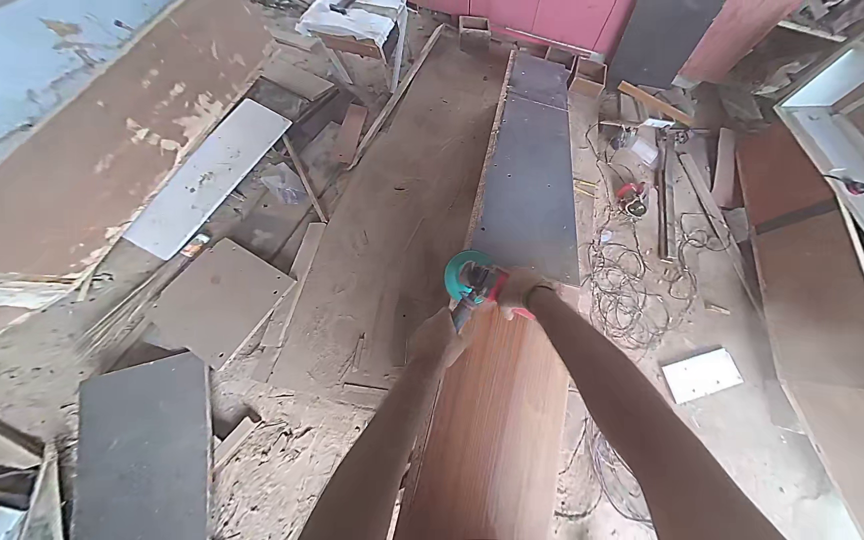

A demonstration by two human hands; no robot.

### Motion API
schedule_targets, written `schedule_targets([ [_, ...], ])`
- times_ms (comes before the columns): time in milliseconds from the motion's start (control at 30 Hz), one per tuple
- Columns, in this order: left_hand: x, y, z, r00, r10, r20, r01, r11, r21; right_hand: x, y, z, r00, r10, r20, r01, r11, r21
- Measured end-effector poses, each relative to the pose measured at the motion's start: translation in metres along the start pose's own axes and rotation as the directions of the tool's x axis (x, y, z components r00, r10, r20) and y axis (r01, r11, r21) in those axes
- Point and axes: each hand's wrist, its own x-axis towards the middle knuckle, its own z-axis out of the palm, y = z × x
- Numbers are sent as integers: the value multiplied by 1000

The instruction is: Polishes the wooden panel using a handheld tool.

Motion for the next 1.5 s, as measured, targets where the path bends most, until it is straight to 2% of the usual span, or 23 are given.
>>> schedule_targets([
  [67, -9, -12, 7, 999, -43, -2, 43, 999, -29, -1, -7, 8, 998, -65, 10, 65, 998, -9],
  [200, -17, -9, 23, 998, -58, 28, 58, 998, 17, -4, 7, 22, 998, -29, 47, 30, 999, -27],
  [300, -18, 14, 30, 998, -31, 57, 28, 998, 49, 0, 35, 25, 999, -2, 40, 2, 1000, -4],
  [567, 1, 68, 13, 998, 11, 64, -20, 992, 127, 13, 76, 4, 996, 83, 25, -85, 993, 85],
  [833, -17, 137, 49, 989, 77, 124, -104, 969, 226, -3, 163, 21, 977, 210, 30, -212, 960, 182],
  [1033, -13, 172, 67, 984, 118, 134, -153, 945, 290, -5, 208, 40, 963, 265, 46, -267, 930, 251],
  [1100, -18, 172, 73, 980, 130, 152, -169, 943, 288, -6, 215, 49, 962, 268, 52, -273, 927, 256],
  [1233, -27, 144, 75, 984, 109, 142, -145, 952, 270, -13, 192, 55, 969, 242, 42, -245, 940, 237],
  [1400, -10, 97, 33, 995, 94, 43, -102, 970, 221, -10, 118, 21, 991, 135, -3, -131, 969, 208],
  [1500, -1, 54, 14, 998, 67, -3, -65, 980, 189, -5, 71, 16, 1000, 24, -4, -23, 984, 176],
])
